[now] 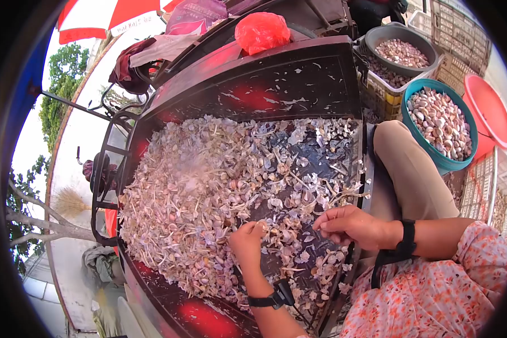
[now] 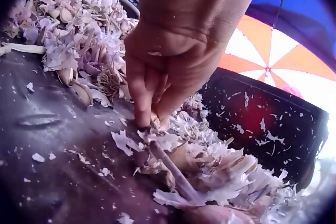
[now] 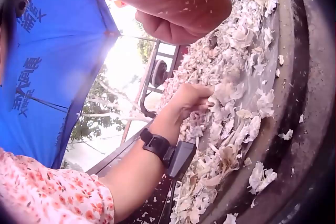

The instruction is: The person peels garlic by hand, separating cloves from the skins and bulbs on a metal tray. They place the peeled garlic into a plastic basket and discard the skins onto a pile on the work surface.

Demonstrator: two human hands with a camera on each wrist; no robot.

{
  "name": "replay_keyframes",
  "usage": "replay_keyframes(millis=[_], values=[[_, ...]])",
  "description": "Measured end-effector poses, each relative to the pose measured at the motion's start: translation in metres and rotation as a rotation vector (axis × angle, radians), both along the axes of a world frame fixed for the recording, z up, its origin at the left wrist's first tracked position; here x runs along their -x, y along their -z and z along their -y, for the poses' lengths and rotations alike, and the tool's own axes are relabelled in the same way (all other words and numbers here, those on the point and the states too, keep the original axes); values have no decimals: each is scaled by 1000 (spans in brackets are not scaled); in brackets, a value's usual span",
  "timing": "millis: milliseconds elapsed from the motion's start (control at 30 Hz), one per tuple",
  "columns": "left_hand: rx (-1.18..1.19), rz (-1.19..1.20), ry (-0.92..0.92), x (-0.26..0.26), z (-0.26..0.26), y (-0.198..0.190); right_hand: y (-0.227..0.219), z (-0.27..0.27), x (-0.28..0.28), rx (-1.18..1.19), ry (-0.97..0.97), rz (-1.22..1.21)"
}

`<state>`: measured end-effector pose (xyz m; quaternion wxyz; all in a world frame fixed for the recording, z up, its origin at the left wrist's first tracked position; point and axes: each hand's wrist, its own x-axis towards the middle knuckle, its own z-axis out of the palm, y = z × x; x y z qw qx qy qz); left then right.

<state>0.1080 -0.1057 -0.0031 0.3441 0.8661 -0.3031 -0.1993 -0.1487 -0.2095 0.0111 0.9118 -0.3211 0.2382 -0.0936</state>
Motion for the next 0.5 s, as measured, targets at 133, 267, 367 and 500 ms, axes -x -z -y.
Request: replay_keyframes(millis=[133, 267, 367, 500], values=[[281, -200, 85, 97, 10, -52, -12, 0, -5, 341, 49, -39], [438, -145, 159, 145, -4, -72, -24, -2, 8, 760, 142, 79], [537, -174, 148, 163, -17, -89, -40, -7, 26, 1125, 252, 198], [654, 64, 483, 171, -55, -109, -75, -22, 51, 1451, 287, 407]])
